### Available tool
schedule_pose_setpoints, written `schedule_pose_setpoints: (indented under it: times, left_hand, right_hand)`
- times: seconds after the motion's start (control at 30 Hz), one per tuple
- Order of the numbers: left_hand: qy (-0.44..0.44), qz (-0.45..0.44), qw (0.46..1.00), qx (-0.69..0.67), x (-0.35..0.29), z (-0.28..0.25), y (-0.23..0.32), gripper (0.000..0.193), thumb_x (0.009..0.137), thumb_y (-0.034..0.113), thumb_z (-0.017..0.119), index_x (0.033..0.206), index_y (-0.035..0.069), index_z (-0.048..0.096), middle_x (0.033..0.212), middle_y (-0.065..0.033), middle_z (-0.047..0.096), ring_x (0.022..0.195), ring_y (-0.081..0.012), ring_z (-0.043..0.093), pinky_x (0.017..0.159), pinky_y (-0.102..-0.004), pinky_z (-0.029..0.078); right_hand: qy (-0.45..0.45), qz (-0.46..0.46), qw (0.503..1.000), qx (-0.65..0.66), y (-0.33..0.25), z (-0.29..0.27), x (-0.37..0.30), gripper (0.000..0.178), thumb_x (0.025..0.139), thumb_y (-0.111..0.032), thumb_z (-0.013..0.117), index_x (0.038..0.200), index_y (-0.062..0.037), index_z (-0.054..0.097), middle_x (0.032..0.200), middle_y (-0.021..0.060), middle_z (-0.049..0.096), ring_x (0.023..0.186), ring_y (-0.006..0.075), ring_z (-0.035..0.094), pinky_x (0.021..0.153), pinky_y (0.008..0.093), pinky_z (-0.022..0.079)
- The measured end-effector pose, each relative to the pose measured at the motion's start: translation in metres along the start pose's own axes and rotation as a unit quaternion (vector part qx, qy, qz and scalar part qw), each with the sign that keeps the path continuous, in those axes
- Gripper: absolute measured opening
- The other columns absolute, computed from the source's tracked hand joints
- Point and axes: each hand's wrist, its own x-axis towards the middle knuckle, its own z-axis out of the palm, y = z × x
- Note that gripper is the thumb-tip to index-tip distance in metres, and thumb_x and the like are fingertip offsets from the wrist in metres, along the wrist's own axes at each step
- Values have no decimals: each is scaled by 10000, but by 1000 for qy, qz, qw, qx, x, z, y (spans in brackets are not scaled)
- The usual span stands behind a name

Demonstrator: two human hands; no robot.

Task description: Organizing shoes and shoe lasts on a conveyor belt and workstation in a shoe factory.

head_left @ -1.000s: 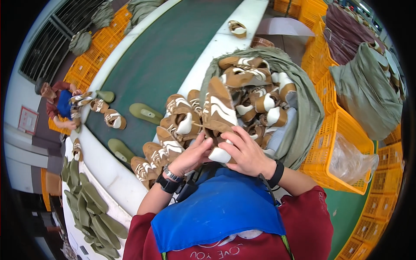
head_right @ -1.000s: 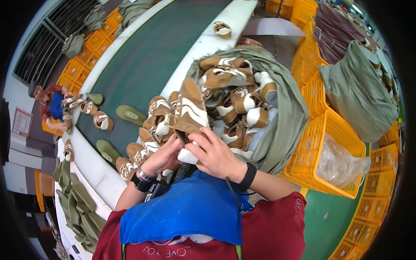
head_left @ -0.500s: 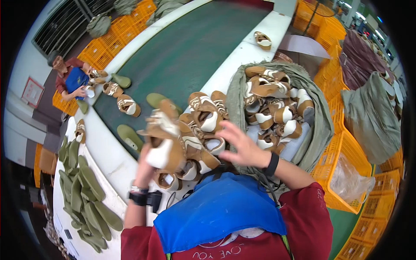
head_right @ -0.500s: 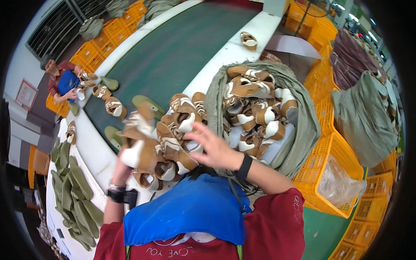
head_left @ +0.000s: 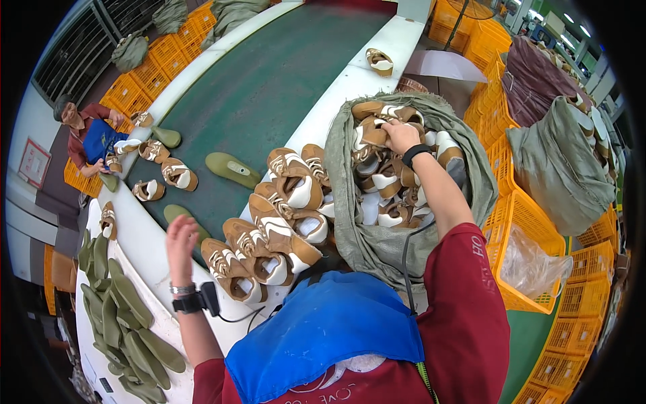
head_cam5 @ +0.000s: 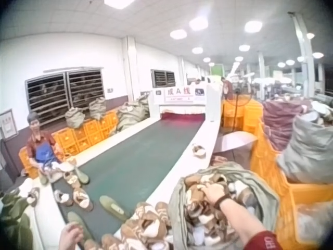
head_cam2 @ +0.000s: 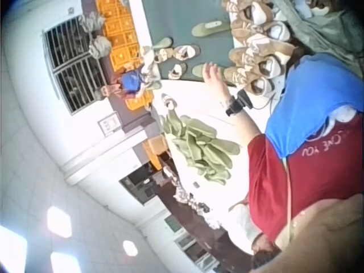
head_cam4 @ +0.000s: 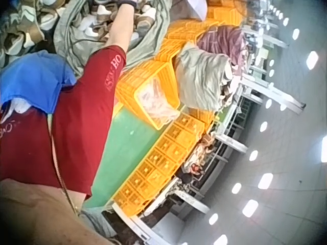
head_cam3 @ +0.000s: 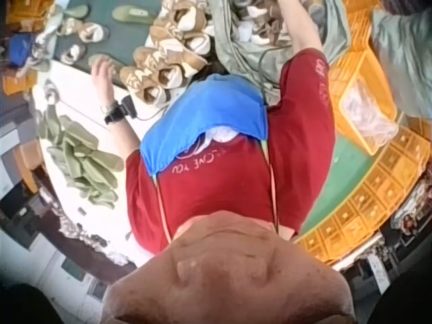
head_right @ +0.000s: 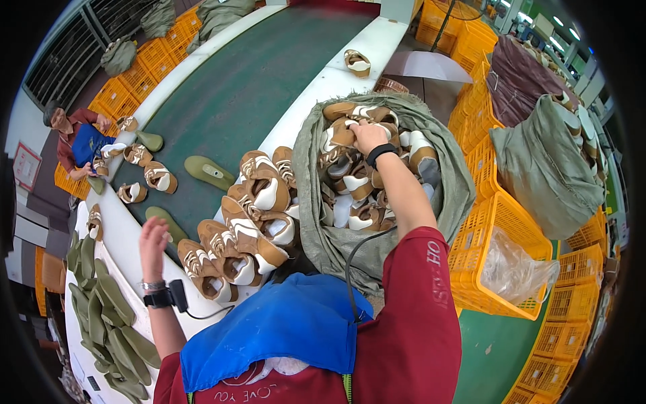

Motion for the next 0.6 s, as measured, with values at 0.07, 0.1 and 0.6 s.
schedule_pose_setpoints:
  times: [0.07, 0.1, 0.6]
  left_hand:
    - [-47, -5, 999, 11, -19, 38, -1, 310, 838, 108, 537, 1139, 38, 504, 1027, -64, 572, 937, -136, 543, 803, -254, 445]
    - [-76, 6, 996, 47, -28, 51, 1, 316, 838, 106, 541, 1141, 28, 502, 1031, -73, 573, 945, -136, 541, 803, -253, 444]
    - [-309, -55, 933, -176, -92, 140, 39, 917, 782, 219, 621, 1393, 141, -59, 1390, -124, 221, 1167, -222, 417, 858, -391, 459]
  right_hand:
    - [121, -5, 991, 49, -9, -28, -5, 346, 721, -253, 622, 1021, -118, 516, 1056, 127, 578, 874, 291, 591, 723, 399, 473]
    - [186, 18, 974, 126, -24, -60, -10, 351, 748, -283, 597, 1019, -77, 510, 996, 150, 596, 800, 318, 599, 698, 419, 476]
    - [78, 69, 679, 727, -159, -143, -82, 344, 850, -250, 504, 1034, 29, 420, 706, 80, 534, 384, 116, 483, 355, 212, 390]
